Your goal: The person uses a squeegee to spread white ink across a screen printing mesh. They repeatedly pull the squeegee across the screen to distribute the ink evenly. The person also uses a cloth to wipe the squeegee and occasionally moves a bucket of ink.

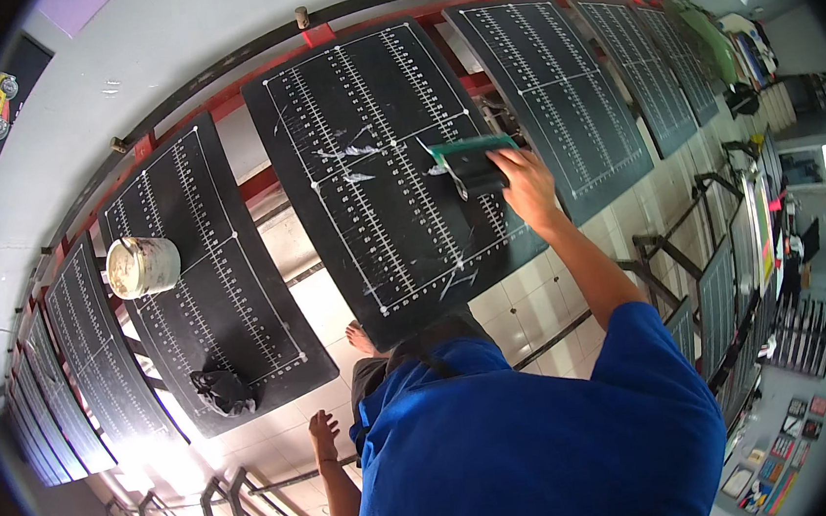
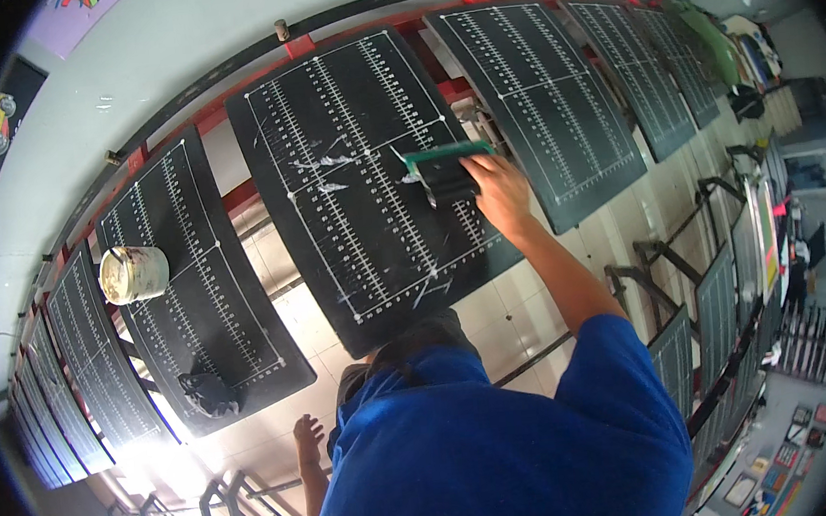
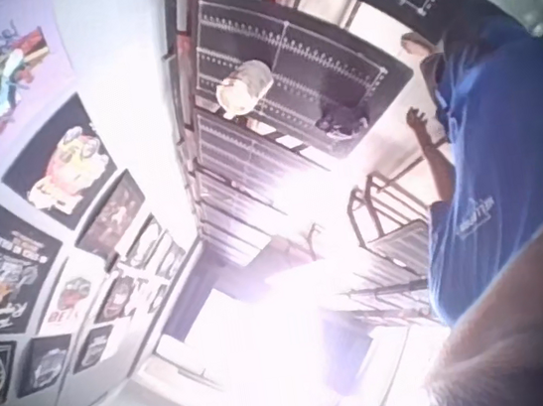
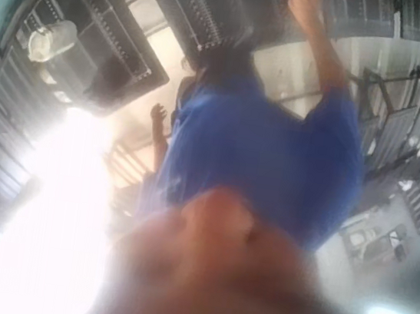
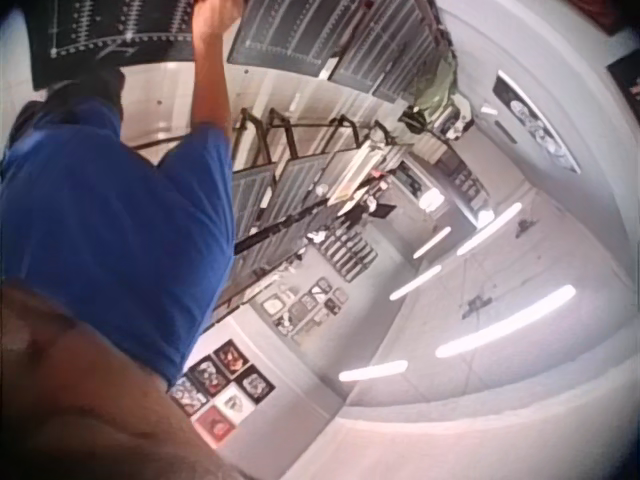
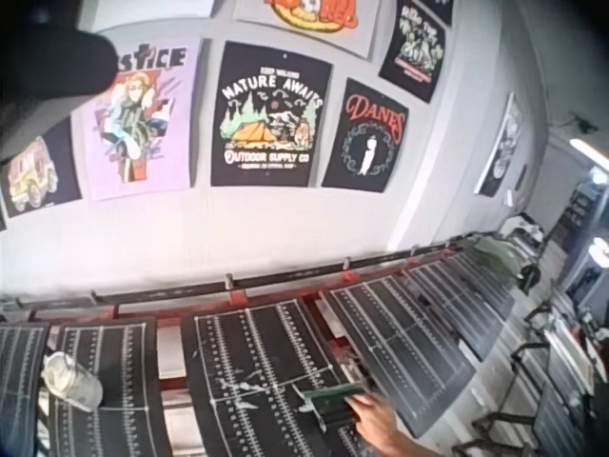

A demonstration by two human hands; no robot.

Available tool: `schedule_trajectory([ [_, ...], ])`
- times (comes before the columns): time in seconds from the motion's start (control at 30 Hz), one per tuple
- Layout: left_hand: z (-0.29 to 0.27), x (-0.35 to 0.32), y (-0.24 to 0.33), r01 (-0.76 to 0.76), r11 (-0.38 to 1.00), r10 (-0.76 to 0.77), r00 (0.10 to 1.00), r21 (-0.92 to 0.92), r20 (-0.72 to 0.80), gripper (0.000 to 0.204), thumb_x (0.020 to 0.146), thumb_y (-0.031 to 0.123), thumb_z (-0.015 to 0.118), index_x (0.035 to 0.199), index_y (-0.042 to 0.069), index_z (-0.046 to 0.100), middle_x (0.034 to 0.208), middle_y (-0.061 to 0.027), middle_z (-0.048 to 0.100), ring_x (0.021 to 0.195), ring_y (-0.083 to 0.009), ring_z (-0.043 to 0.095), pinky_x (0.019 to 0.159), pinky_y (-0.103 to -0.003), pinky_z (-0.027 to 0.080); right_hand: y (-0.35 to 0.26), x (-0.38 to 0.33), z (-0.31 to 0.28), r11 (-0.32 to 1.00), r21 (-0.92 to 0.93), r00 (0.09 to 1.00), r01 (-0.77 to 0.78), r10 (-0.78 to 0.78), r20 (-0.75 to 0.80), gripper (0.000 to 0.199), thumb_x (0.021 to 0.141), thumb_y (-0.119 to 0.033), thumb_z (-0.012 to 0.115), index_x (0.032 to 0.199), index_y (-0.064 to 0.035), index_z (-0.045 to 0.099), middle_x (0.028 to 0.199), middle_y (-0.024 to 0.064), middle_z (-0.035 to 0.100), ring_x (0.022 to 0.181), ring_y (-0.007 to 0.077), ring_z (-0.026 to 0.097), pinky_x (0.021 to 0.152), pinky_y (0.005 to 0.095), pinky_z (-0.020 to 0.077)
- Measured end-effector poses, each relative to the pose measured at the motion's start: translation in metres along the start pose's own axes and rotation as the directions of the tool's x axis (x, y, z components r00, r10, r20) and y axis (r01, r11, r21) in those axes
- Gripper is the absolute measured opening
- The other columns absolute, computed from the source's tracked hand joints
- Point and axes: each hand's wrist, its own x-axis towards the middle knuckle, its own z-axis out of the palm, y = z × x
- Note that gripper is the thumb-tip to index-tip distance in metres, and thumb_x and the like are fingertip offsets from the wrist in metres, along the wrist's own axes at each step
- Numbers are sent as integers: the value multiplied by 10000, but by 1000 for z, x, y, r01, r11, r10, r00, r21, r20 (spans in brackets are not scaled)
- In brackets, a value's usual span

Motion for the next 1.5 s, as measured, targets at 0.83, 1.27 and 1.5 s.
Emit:
schedule_trajectory([
  [0.83,-106,54,26,-96,979,61,980,178,192,444,986,425,545,1239,61,550,1095,-103,658,794,-188,631,631,-341,517,-67,-114,-20,828,-182,842,-531,539,-4,492,729,-71,755,1208,-109,645,1087,98,619,1016,303,614,835,419,546],
  [1.27,-84,40,30,-78,993,66,990,88,127,449,984,415,538,1242,48,561,1096,-110,668,829,-205,652,668,-354,527,-94,-29,-24,988,21,989,-150,151,-8,476,700,-33,775,1154,-139,681,1097,49,650,1041,289,608,892,408,506],
  [1.5,-84,30,18,-5,991,-3,998,132,58,446,977,421,546,1242,63,564,1058,-89,666,795,-188,649,643,-339,518,-57,100,29,943,110,941,314,-325,97,535,710,45,653,1215,-129,677,1221,11,658,1138,225,575,1021,364,450],
])
